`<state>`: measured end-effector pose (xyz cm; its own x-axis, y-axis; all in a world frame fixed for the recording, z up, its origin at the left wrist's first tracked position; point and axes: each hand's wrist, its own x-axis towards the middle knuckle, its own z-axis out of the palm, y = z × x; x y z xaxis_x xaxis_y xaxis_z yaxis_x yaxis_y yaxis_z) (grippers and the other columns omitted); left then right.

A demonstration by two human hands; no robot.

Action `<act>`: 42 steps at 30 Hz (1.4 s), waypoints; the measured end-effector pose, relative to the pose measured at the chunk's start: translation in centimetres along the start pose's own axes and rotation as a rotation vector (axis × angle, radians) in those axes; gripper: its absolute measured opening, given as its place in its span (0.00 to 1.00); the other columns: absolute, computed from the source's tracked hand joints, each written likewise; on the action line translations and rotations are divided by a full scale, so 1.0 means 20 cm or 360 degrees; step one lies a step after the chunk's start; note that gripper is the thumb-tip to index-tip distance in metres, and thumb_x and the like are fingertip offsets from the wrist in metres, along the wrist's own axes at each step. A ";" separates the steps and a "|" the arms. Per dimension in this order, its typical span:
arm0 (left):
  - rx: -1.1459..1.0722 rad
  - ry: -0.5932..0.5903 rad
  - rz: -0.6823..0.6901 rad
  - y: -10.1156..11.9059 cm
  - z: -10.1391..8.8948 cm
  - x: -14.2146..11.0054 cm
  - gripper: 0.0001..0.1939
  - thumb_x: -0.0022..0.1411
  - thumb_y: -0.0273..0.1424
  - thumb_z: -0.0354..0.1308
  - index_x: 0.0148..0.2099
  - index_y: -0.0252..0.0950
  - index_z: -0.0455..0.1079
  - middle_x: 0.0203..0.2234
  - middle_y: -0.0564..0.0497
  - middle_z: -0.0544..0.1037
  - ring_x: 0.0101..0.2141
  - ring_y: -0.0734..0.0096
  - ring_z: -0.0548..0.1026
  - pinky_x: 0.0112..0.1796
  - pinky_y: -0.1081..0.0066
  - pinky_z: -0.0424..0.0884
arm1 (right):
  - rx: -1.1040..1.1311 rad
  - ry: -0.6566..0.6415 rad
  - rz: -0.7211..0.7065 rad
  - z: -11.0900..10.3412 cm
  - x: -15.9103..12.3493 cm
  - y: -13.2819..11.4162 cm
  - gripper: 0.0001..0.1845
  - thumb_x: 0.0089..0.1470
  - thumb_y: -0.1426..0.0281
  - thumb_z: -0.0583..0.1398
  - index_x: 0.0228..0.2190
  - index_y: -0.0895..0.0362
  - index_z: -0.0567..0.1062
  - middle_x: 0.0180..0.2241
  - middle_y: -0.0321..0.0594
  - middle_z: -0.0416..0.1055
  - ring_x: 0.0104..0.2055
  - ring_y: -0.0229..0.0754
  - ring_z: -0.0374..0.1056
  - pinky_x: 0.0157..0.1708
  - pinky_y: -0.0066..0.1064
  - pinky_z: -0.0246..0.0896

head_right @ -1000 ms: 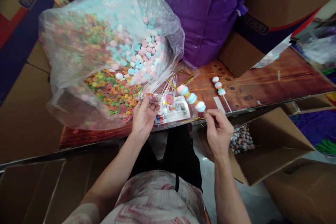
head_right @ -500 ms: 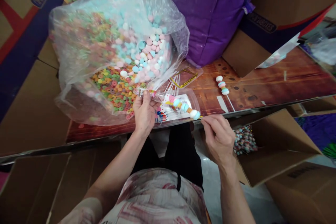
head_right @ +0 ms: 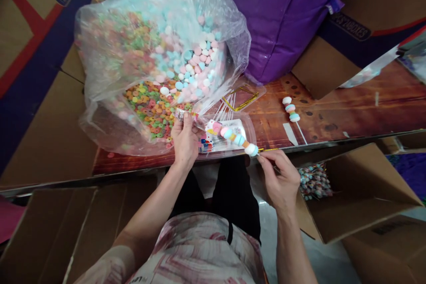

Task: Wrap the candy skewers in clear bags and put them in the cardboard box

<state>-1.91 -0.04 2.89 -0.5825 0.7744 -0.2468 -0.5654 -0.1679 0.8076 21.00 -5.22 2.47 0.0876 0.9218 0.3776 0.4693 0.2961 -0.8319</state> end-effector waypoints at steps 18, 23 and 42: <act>0.0248 -0.0275 0.0268 -0.03 -0.07 -0.09 0.15 0.57 0.44 0.73 0.36 0.39 0.78 0.31 0.53 0.81 0.34 0.72 0.77 0.41 0.74 0.74 | 0.1297 -0.0528 0.0860 0.38 0.17 -0.26 0.19 0.45 0.55 0.76 0.27 0.54 0.77 0.26 0.33 0.74 0.17 0.31 0.59 0.15 0.25 0.49; 0.0285 -0.0140 0.0300 -0.03 -0.08 -0.10 0.14 0.55 0.40 0.75 0.33 0.38 0.77 0.29 0.55 0.79 0.33 0.73 0.75 0.40 0.75 0.72 | 0.1304 -0.0353 0.0905 0.41 0.17 -0.22 0.18 0.44 0.57 0.76 0.27 0.54 0.78 0.30 0.35 0.78 0.17 0.27 0.52 0.15 0.25 0.46; -0.0065 -0.0011 -0.0272 0.05 -0.01 -0.03 0.24 0.52 0.49 0.76 0.34 0.39 0.69 0.25 0.57 0.77 0.22 0.78 0.73 0.26 0.75 0.69 | 0.0109 0.0013 0.0117 0.07 -0.07 -0.01 0.06 0.63 0.66 0.64 0.35 0.53 0.82 0.30 0.36 0.77 0.27 0.38 0.69 0.29 0.32 0.65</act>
<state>-2.16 -0.85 3.71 -0.4721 0.7979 -0.3749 -0.6793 -0.0581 0.7316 19.48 -6.29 1.46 0.1270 0.9397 0.3176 0.4004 0.2444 -0.8832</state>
